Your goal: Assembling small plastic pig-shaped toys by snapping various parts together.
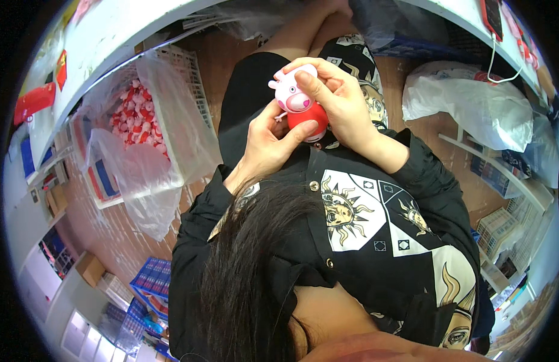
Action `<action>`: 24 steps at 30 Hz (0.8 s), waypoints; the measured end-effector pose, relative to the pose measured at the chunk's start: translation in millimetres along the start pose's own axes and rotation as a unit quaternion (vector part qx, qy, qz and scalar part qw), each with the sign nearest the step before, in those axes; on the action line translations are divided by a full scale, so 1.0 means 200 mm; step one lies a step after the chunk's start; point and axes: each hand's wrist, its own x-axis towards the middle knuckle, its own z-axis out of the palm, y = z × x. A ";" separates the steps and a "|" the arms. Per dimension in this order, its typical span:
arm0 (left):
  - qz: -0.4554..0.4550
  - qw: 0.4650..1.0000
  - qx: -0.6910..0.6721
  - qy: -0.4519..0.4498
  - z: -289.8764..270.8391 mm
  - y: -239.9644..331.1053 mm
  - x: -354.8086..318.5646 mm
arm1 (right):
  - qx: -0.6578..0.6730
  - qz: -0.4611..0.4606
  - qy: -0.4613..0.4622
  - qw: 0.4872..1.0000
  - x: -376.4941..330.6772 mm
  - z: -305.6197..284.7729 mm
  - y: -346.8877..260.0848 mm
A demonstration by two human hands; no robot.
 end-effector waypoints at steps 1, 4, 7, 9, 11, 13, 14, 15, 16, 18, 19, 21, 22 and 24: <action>0.016 1.000 0.013 0.001 0.00 -0.01 0.00 | 0.001 0.001 0.000 1.000 0.00 0.00 0.00; 0.012 1.000 0.028 0.001 -0.01 0.00 0.00 | -0.002 -0.003 -0.002 1.000 0.01 0.00 0.00; -0.012 1.000 0.000 0.006 0.01 0.03 0.01 | -0.006 -0.002 0.005 1.000 0.01 0.00 0.00; -0.019 1.000 -0.020 -0.004 0.02 0.04 0.00 | 0.011 -0.003 0.010 1.000 0.01 -0.01 0.00; -0.025 0.999 -0.040 -0.015 0.02 0.04 0.01 | 0.047 0.027 0.060 0.997 0.03 -0.03 0.01; -0.050 0.999 0.015 0.012 0.02 0.03 0.02 | 0.074 0.039 0.075 0.994 0.03 -0.03 0.01; -0.055 0.998 0.002 -0.007 0.01 0.02 0.02 | 0.073 0.037 0.078 0.994 0.03 -0.04 0.02; -0.054 0.998 0.002 -0.007 0.02 0.03 0.02 | 0.073 0.036 0.080 0.993 0.03 -0.04 0.02; -0.045 0.999 -0.006 0.004 0.03 0.03 0.02 | 0.073 0.036 0.078 0.994 0.03 -0.03 0.01; -0.034 0.999 -0.015 0.018 0.02 0.03 0.01 | 0.080 0.075 0.033 0.993 0.03 -0.03 -0.03; -0.030 0.999 -0.017 0.018 0.01 0.03 0.00 | 0.079 0.076 0.032 0.993 0.04 -0.05 -0.04; -0.025 0.999 -0.021 0.020 -0.01 0.03 0.00 | 0.084 0.111 -0.048 0.989 0.04 -0.11 -0.06; -0.028 0.999 -0.013 0.009 -0.01 0.03 0.00 | 0.062 0.118 -0.070 0.989 0.04 -0.13 -0.08; -0.030 1.000 -0.005 -0.002 -0.01 0.04 -0.01 | 0.027 0.103 -0.080 0.991 0.04 -0.13 -0.06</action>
